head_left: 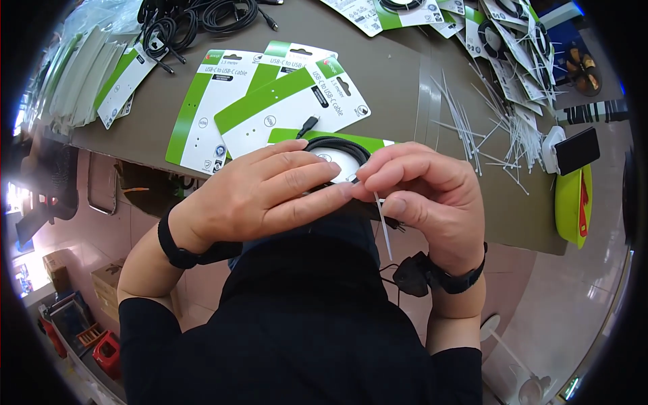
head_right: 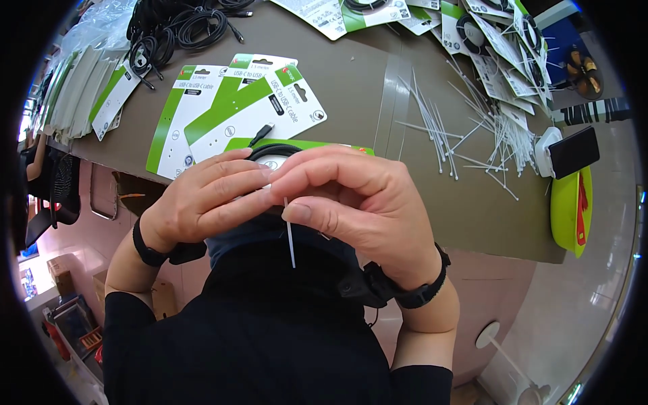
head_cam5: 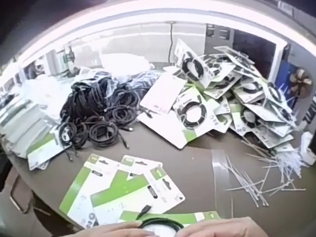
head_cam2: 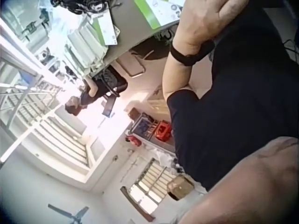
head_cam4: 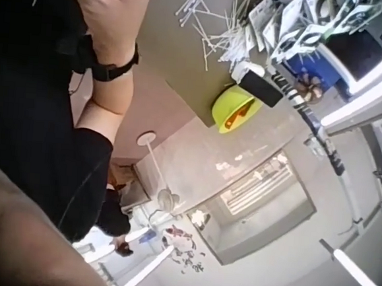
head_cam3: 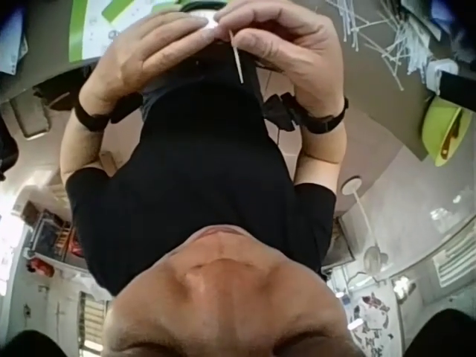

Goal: The person packages a cable by placing it onto a cardboard backing, threading a zip tie through the holes, and pulling it tight by hand, then repeats the process with additional cables.

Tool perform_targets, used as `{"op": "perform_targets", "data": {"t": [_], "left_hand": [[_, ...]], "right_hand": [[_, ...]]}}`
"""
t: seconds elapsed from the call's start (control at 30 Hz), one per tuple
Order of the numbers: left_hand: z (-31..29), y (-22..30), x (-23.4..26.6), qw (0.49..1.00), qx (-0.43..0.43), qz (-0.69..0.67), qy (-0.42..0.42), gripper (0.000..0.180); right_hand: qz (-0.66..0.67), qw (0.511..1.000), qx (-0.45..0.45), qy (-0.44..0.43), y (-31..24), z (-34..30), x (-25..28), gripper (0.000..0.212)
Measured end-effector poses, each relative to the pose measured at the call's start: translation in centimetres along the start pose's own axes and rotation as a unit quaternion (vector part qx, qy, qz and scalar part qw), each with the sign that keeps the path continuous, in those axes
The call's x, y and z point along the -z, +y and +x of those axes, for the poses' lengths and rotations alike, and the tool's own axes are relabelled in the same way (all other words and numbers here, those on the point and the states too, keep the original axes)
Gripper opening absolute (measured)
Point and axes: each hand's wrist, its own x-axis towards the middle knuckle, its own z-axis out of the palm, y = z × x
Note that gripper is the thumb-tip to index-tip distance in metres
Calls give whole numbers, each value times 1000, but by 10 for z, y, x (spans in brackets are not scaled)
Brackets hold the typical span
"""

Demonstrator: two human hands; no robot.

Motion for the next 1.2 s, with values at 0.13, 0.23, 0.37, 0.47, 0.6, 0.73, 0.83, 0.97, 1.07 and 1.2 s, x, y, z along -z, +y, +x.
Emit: {"op": "perform_targets", "data": {"t": [0.13, 0.23, 0.37, 0.47, 0.6, 0.73, 0.83, 0.97, 1.07, 1.2], "left_hand": [[2, -7, 0, 998, -42, 10, 37, 39], [1, -10, 2, 1000, -10, 12, 9, 37], [1, -14, 5, 1000, -16, -15, -19, 36], [1, -13, 5, 1000, -8, -13, -21, 36], [6, -13, 5, 999, -3, -24, -23, 36], [8, -13, 3, 999, 5, -24, -28, 34], [9, -13, 4, 999, 9, -24, -30, 33], [10, -13, 3, 999, 17, -34, -29, 33], [9, -14, 2, 998, 22, -44, -27, 33], [10, -16, 1, 998, 20, -53, -19, 34]], "right_hand": [[37, 999, 18, 22, -4, 10, -1, 15], [-25, 999, 25, 38, -1, 19, -2, 16], [-157, 983, 81, 47, 7, 28, -1, 16], [-251, 957, 138, 51, 15, 30, 0, 16], [-370, 900, 218, 66, 14, 29, -3, 16], [-426, 865, 254, 72, 14, 29, -5, 16], [-433, 858, 263, 87, 13, 28, -5, 16], [-447, 852, 257, 85, 13, 28, -4, 15], [-438, 859, 256, 72, 15, 27, -6, 16], [-470, 840, 265, 62, 14, 23, -3, 16]]}}
